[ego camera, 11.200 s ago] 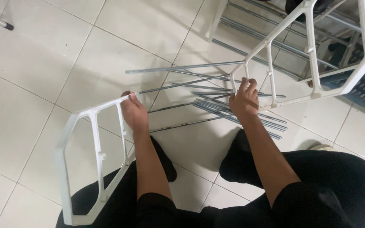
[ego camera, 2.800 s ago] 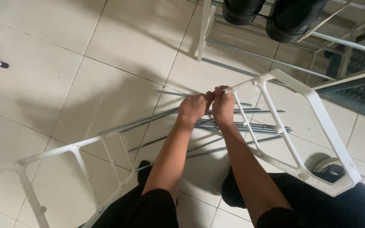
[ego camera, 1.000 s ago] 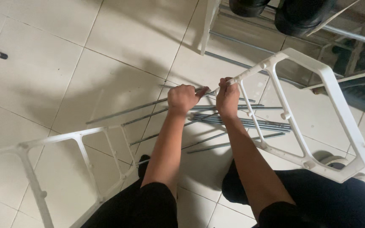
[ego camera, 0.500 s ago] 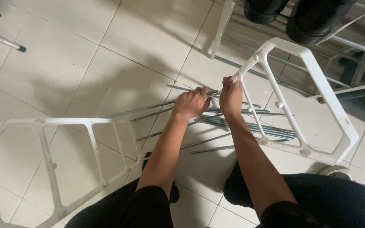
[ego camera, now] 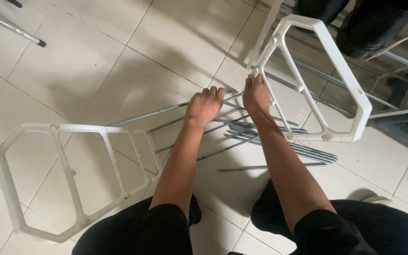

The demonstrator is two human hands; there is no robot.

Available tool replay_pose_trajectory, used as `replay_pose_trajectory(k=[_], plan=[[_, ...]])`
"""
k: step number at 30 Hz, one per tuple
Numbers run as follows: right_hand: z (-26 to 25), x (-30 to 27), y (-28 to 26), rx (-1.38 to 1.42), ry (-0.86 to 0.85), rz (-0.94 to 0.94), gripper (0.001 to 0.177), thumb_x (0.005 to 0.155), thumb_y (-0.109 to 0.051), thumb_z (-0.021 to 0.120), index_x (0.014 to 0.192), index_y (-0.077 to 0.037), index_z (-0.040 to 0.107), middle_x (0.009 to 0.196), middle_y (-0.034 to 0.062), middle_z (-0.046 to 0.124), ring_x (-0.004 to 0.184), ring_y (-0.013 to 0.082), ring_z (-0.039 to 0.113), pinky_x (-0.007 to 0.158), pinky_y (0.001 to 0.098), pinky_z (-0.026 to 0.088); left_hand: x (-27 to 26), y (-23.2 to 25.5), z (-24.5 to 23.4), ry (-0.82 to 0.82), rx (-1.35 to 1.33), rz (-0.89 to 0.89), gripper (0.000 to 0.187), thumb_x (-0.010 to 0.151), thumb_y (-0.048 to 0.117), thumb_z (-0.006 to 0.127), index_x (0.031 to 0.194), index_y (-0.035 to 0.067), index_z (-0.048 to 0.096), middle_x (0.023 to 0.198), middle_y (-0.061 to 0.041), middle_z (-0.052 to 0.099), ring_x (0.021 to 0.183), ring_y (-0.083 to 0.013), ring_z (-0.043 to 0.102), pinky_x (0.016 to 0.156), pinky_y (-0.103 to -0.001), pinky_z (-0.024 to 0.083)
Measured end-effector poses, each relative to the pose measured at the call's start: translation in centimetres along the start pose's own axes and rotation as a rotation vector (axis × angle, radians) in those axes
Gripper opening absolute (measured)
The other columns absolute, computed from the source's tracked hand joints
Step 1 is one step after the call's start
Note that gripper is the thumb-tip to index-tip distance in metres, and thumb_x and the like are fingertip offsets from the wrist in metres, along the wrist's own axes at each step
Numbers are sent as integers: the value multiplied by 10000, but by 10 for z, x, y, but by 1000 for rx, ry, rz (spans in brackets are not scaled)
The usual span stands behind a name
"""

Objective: The person assembles a white plastic and metal rack by inserting metal rods into the plastic frame. They sit on the floor and repeatedly insert rods into slots on the frame, adjusting the frame's position as needed.

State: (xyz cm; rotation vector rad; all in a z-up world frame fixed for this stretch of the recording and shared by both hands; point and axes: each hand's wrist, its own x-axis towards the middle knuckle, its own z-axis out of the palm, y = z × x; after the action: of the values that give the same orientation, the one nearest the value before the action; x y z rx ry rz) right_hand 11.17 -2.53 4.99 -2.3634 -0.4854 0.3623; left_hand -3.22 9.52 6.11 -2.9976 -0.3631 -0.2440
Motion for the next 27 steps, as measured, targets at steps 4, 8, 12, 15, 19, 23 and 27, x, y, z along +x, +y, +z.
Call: replay_pose_trajectory(k=[4,8,12,15,19,23,27], plan=[[-1,7,-24,-57,-107,39,336,1070,-320,510,1272,-59,570,1170,253,673,1083,462,642,912,579,493,-1,-8,-8,48,-2,-32,66,915,171,599,939,116,570,840,-51,668,777,-216,736,565,-352,603],[11,9,-18,37,-112,-67,407,1028,-277,522,1365,-50,509,1243,246,643,1128,444,630,932,560,491,-2,-8,-13,30,-37,-49,75,951,185,587,932,117,564,852,-50,668,790,-219,735,578,-358,601],[20,9,3,-57,63,-477,510,1002,-172,579,1424,73,432,1294,374,564,1225,564,542,991,605,451,-9,-8,-21,44,-46,24,109,924,174,584,1007,104,578,926,-50,665,810,-214,730,586,-355,600],[14,-2,16,116,-103,-296,390,991,-74,441,1368,-21,526,1257,243,632,1147,423,626,943,508,494,-18,-4,-24,129,-17,102,185,911,181,582,1091,139,594,909,-40,639,781,-204,721,597,-355,603],[-2,-44,18,871,-281,82,279,1108,-134,391,1238,28,577,1101,181,687,985,271,668,870,391,565,-22,13,-26,206,-201,99,197,982,151,605,1170,97,577,925,-58,614,779,-198,704,600,-326,594],[-12,-88,9,1004,-294,165,267,1051,-105,376,1231,40,507,1059,138,678,918,230,731,776,353,638,-24,30,-33,245,-280,100,266,932,122,638,1188,93,570,986,-67,620,807,-205,692,622,-330,598],[-24,-108,13,435,-178,-21,411,946,-48,558,1309,69,404,1049,184,689,794,293,759,664,386,615,-35,57,-43,168,-334,72,285,876,121,657,1151,103,582,999,-54,616,885,-229,685,714,-381,607]])
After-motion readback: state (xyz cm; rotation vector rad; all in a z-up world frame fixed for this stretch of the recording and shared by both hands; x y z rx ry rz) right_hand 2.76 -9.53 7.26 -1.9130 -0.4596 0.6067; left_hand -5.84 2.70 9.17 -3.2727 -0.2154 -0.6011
